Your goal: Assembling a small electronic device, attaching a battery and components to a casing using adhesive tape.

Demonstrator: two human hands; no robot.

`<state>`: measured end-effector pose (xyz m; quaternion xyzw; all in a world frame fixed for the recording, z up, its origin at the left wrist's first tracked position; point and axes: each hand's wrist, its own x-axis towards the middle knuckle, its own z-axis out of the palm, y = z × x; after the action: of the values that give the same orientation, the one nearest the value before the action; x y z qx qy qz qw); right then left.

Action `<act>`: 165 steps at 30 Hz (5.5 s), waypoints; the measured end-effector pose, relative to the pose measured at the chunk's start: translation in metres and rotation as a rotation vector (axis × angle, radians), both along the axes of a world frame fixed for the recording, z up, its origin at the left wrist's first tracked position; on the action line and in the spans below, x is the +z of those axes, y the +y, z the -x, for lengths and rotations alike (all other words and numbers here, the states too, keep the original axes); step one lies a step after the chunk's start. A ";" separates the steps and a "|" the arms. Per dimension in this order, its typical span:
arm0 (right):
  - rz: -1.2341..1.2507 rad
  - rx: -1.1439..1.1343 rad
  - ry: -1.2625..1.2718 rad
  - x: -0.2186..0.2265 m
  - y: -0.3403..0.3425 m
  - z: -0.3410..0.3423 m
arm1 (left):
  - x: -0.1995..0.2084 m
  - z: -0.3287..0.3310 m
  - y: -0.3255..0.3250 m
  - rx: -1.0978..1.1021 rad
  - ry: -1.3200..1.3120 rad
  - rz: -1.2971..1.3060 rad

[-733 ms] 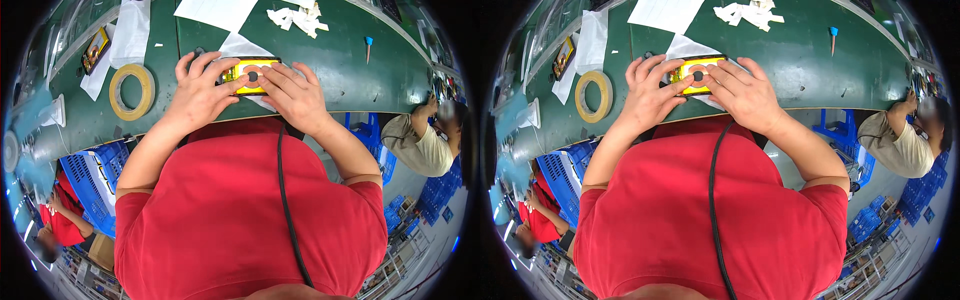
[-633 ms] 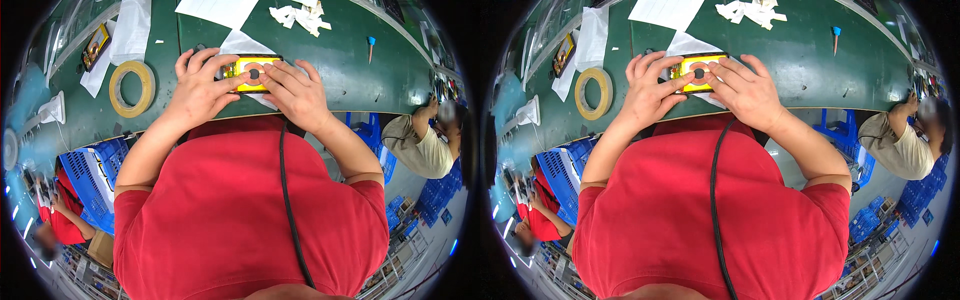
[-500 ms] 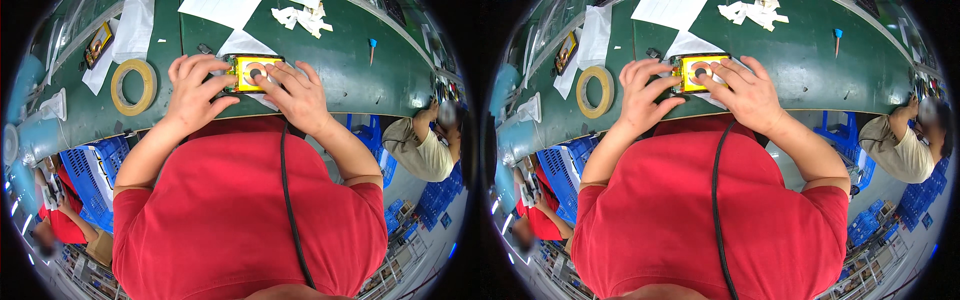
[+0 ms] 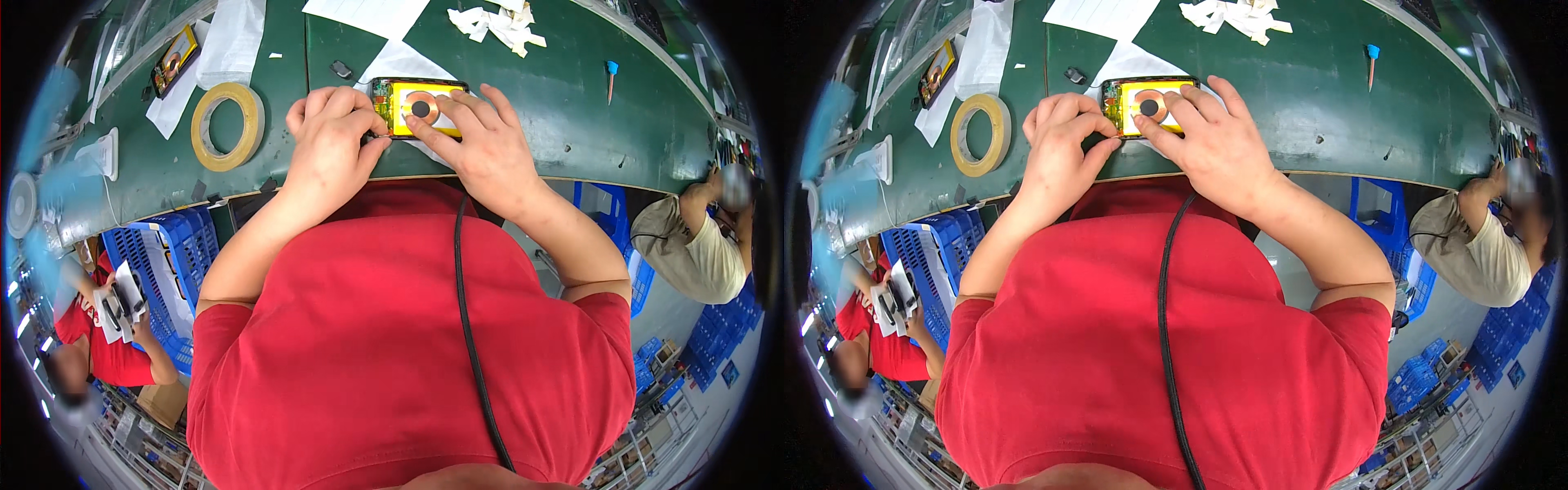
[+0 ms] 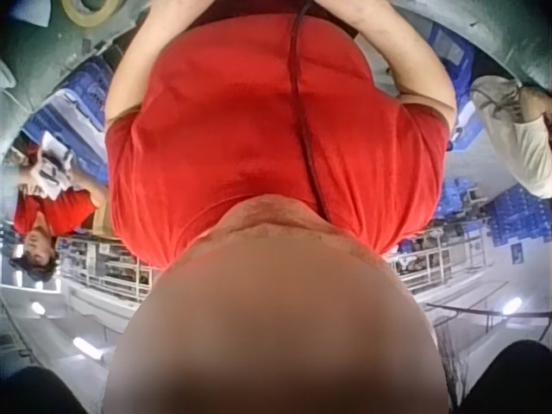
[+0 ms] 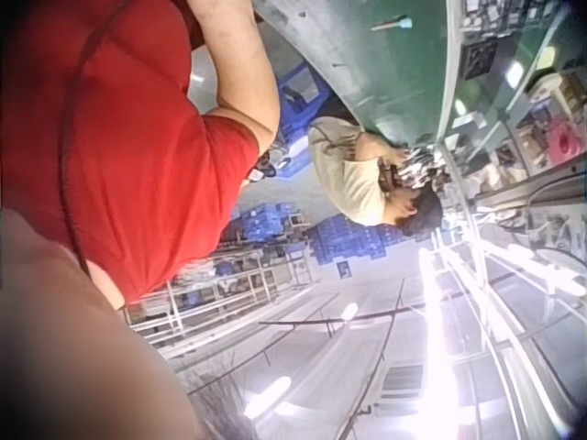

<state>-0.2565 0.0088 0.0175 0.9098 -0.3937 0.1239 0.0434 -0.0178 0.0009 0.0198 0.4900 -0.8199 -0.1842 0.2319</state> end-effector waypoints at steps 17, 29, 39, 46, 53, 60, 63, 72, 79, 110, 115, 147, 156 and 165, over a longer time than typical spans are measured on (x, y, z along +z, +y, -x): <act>-0.012 0.005 0.010 0.001 0.001 0.002 | 0.012 0.001 -0.032 -0.180 -0.063 -0.131; -0.015 0.017 0.000 0.002 0.000 0.002 | 0.026 0.007 -0.046 -0.326 -0.237 -0.130; -0.031 -0.005 0.032 0.005 0.001 0.000 | 0.024 0.009 -0.043 -0.420 -0.474 0.041; -0.001 0.013 -0.006 0.003 0.001 0.000 | 0.025 0.004 -0.048 -0.444 -0.443 0.000; -0.011 0.012 -0.045 0.002 0.002 0.001 | 0.021 -0.002 -0.053 -0.402 -0.145 -0.108; -0.022 0.009 -0.039 0.002 0.003 0.001 | 0.020 0.000 -0.049 -0.320 -0.187 -0.093; -0.014 0.008 -0.036 0.001 0.003 0.002 | 0.021 0.000 -0.050 -0.283 -0.138 -0.170; -0.009 0.006 -0.034 0.001 0.003 0.001 | 0.022 -0.001 -0.050 -0.375 -0.217 -0.065; -0.013 0.000 -0.044 0.000 0.002 0.000 | 0.021 -0.001 -0.048 -0.323 -0.186 -0.112; -0.036 -0.026 -0.097 -0.002 0.005 -0.001 | 0.002 -0.010 -0.032 -0.211 0.088 -0.206; -0.019 -0.045 -0.134 -0.007 0.007 -0.004 | 0.008 -0.010 -0.007 -0.112 0.031 0.005; 0.176 -0.409 -0.632 -0.004 -0.032 0.072 | 0.016 -0.025 -0.034 -0.253 -0.117 -0.038; -0.164 -1.010 -0.193 -0.027 -0.108 0.220 | 0.004 0.008 0.007 0.118 -0.114 -0.057; -0.614 -0.223 -1.180 0.012 -0.085 0.079 | -0.014 -0.009 -0.015 -0.025 -0.087 0.086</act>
<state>-0.3354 -0.0759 0.0295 0.6147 -0.4605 0.4772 -0.4270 -0.0089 -0.0138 0.0054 0.4771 -0.8423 -0.1303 0.2144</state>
